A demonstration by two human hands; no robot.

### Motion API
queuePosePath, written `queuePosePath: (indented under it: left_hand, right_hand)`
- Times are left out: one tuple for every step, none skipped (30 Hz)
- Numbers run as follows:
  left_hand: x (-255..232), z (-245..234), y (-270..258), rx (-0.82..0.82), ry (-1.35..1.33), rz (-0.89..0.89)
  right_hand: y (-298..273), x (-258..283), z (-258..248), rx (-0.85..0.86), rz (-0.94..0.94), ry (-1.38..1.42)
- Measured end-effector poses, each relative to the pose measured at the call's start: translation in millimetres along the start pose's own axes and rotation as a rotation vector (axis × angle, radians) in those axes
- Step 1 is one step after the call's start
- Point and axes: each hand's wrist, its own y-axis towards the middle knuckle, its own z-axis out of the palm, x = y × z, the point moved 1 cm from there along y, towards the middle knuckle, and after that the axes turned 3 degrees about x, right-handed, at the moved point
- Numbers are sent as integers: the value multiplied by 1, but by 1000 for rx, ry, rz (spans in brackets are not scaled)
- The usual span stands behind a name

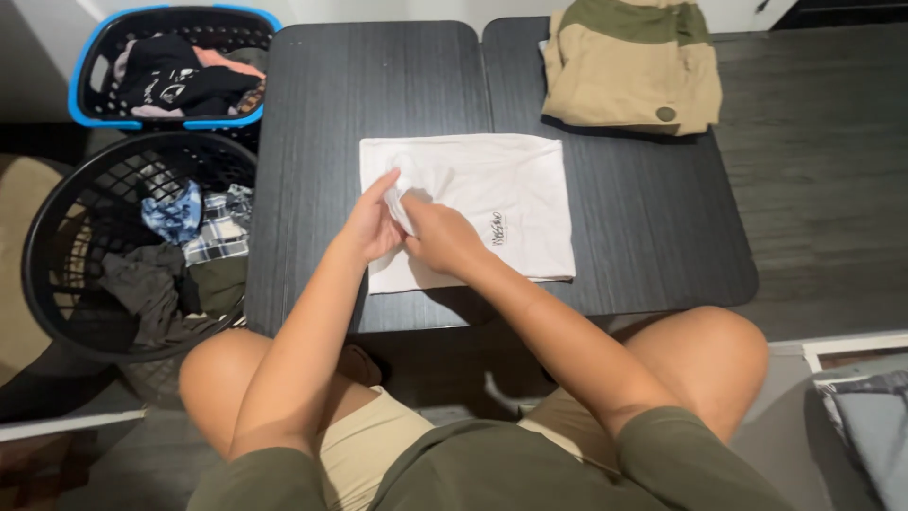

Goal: The recorder folds several shirts and a pair of pants on a table and stacks them on a bed.

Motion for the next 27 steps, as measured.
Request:
queuePosePath:
  left_hand:
    - [2,-12,1,-7,-3,2]
    - [5,-22,4,-57,17,-19]
    - [8,-33,8,-107,38,-40]
    - [8,-37,9,-106,34,-41]
    - [7,-42,10,-122,46,-44]
    - [7,-46,11,-137,60,-48]
    - [1,-32,4,-134,57,-50]
    - [-6,-18,-3,-168,50,-53]
    - [-14,-5,-11,-201,44,-57]
    - [-13,-13,-8,-202,42,-56]
    - [-11,-21,-6,-162,18,-47]
    - [-9,-29,-4,-124,-5,-40]
    - [-11,-25,-9,-125,-7,-41]
    - [-14,-20,-15,-93,-19,-18]
    - [-17,-16,-20,-62,-31,4]
    - [-18,-19,-22,-64,-31,5]
    - [-19,-22,-25,-77,-25,7]
    - [-20,-26,-27,-88,-18,10]
    - [-20,-27,-29,-90,-18,13]
    - [-20,-29,-30,-134,77,9]
    - [-20,-31,-31,-178,172,6]
    - [-23,-24,-35,-178,173,6]
    - [-26,-17,-38,-268,254,12]
    - [-27,-10,-40,-355,334,14]
    - [-28,1,-44,-352,334,12]
    - [-32,10,-49,-602,625,111]
    - [-36,21,-54,-852,916,212]
  right_hand:
    - [-2,4,2,6,-4,3]
    - [-3,7,2,13,-74,12]
    - [-5,10,2,20,-145,21]
    - [-7,18,-6,22,-143,19]
    - [-10,26,-14,68,-173,71]
    - [-13,34,-22,112,-203,122]
    - [-16,32,-24,113,-199,119]
    - [-17,30,-25,156,-207,171]
    - [-19,29,-27,199,-214,223]
    - [-19,16,-25,200,-214,221]
    - [-20,3,-23,168,-228,287]
    - [-21,-9,-21,136,-240,355]
    - [-23,-27,-22,137,-238,355]
    - [-25,-44,-25,-13,-198,348]
    - [-26,-62,-27,-163,-158,340]
    - [-30,-80,-33,-161,-159,342]
    - [-34,-100,-41,-340,23,294]
    - [-39,-120,-49,-517,204,241]
    - [-45,-132,-57,-516,202,242]
    - [-52,-145,-66,-571,339,118]
    - [-59,-159,-75,-624,474,-7]
    - [-60,-165,-77,-625,474,-7]
    - [-60,-173,-79,-577,564,64]
    - [-63,-182,-81,-527,656,133]
    - [-62,-171,-86,-529,658,132]
    - [-60,-161,-90,-433,707,266]
    - [-58,-150,-93,-335,751,399]
